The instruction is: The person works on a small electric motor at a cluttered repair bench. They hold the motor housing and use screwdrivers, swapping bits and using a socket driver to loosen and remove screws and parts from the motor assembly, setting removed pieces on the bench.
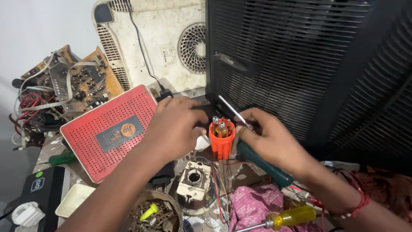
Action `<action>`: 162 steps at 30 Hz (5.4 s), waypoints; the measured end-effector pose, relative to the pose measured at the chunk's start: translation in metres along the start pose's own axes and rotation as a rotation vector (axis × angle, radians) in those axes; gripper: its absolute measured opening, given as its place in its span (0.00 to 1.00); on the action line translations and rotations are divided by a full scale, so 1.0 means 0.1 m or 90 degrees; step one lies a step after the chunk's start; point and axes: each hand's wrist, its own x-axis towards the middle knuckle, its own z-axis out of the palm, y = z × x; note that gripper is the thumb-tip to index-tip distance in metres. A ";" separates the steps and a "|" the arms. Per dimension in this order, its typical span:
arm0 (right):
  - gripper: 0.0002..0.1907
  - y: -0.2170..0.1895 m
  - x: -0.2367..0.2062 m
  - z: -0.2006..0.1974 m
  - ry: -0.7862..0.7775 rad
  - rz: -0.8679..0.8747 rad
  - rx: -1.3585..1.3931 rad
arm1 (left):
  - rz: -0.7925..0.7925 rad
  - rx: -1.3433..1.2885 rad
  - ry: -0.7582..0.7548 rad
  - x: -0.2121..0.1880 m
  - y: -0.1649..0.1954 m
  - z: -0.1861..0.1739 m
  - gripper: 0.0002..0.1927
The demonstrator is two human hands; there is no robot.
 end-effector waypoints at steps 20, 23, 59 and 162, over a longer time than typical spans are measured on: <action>0.12 -0.20 -0.02 -0.03 -0.164 0.003 0.335 | -0.394 -0.852 0.047 -0.13 0.40 -0.22 0.11; 0.12 -0.23 -0.05 0.01 -0.210 0.012 0.371 | -0.460 -0.879 0.080 -0.16 0.41 -0.27 0.09; 0.14 0.23 -0.80 -0.29 0.018 -0.129 -0.233 | -0.296 -0.144 -0.252 -0.61 0.39 -0.36 0.27; 0.13 0.20 -0.55 0.12 -0.219 -0.064 0.239 | -0.363 -0.815 0.090 -0.61 0.29 -0.11 0.11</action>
